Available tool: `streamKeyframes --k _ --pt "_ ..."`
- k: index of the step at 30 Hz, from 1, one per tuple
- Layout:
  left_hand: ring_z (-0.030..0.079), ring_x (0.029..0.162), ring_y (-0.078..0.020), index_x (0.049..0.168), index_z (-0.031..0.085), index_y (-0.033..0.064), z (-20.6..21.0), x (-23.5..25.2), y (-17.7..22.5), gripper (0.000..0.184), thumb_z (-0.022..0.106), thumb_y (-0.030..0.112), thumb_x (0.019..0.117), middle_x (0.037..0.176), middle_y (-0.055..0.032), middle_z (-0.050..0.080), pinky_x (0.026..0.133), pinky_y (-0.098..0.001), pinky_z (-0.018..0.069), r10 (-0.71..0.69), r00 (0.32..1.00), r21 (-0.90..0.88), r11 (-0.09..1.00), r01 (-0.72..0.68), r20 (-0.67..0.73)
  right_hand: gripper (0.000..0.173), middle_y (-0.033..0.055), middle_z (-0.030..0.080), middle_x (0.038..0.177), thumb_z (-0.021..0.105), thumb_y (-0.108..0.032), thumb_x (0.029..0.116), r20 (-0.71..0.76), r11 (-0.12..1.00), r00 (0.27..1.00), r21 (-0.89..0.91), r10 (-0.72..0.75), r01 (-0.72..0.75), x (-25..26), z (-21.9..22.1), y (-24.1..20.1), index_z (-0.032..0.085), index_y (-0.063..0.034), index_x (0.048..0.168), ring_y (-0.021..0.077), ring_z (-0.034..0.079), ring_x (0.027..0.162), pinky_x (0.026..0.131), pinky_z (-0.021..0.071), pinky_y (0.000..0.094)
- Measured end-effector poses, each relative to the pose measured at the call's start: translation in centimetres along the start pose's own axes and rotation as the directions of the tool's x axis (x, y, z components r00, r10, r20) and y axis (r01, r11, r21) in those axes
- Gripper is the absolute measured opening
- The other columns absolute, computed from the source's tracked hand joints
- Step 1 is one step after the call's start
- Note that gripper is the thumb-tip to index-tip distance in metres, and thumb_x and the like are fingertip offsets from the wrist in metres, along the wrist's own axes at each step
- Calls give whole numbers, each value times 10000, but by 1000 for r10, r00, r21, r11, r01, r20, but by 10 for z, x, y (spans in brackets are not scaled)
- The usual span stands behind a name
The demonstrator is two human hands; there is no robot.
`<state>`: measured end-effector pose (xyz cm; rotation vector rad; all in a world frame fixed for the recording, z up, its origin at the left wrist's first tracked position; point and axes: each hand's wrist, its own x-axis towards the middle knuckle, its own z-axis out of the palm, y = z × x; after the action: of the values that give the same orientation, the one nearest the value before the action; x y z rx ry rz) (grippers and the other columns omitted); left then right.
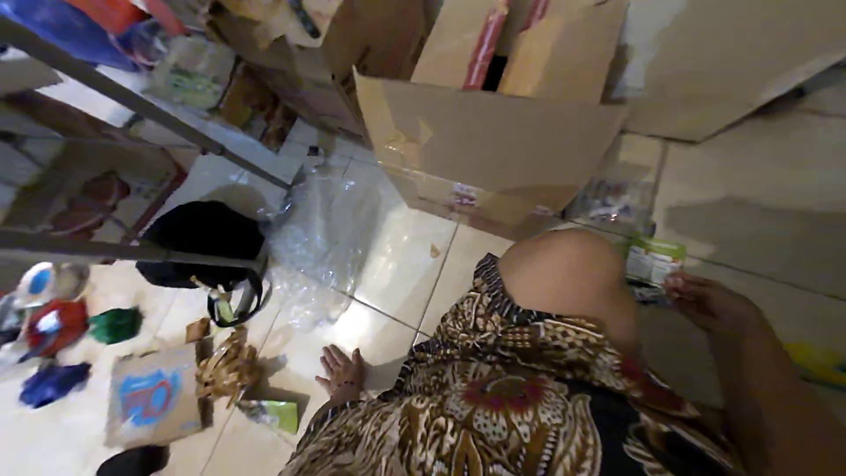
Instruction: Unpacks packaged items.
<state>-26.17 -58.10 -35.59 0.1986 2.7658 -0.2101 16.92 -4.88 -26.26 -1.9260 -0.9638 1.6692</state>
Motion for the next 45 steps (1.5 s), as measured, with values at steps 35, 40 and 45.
streamKeyframes --k 35,40,45 --pt "259 1478 -565 1553 371 -31 12 2 -35 628 520 260 1016 1611 -286 324 1063 -825 163 239 944 -384 869 -312 -225 257 128 621 1067 547 20 1019 628 728 778 -542 18 420 -144 365 -37 556 39 1275 108 599 809 738 518 251" --pt "323 1459 -548 1524 435 -19 1 0 -29 562 570 72 987 1585 -273 384 1062 -819 198 198 957 -424 863 -274 -214 279 119 610 1063 546 -10 1029 650 722 759 -513 -25 463 -194 432 -12 555 22 1306 116 601 785 717 527 263" --pt "375 1440 -530 1512 468 1 5 4 -26 508 532 93 1016 1568 -239 431 1052 -809 228 173 967 -418 876 -238 -188 267 116 611 1043 550 -19 1028 675 713 738 -508 -18 483 -198 444 -5 553 44 1287 103 607 782 726 535 260"
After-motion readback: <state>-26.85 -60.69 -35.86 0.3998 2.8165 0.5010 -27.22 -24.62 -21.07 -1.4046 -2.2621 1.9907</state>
